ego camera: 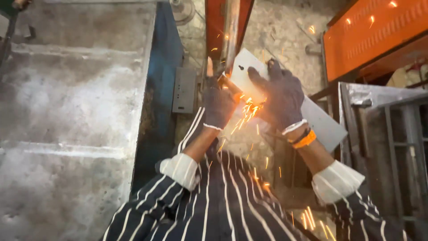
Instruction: The person welds a metal frame using a welding torch, creating sparks. They then use a hammer to tap the frame and place it on a metal table. The person repeats this process with another metal frame.
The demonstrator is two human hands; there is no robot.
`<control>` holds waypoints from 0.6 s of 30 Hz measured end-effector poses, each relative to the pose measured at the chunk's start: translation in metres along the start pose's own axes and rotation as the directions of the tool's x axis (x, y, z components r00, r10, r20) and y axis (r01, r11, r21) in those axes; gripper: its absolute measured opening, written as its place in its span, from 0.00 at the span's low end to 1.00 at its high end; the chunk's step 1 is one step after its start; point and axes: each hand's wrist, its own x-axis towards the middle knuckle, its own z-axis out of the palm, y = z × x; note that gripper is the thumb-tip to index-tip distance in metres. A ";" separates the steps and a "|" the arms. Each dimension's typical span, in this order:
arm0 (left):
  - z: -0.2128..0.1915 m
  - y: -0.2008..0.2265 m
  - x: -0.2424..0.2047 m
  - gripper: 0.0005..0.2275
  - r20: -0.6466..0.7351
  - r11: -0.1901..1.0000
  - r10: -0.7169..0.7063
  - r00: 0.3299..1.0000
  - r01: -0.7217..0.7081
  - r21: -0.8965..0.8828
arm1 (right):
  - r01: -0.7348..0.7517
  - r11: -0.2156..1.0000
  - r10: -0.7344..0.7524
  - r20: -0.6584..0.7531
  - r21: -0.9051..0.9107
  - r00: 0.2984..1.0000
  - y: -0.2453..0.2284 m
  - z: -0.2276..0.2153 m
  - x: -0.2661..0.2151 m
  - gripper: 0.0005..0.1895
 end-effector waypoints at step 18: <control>-0.046 -0.007 0.026 0.54 0.202 0.888 0.124 0.972 -0.018 -0.460 | -0.358 0.918 0.360 0.021 0.168 0.933 -0.050 0.001 -0.023 0.46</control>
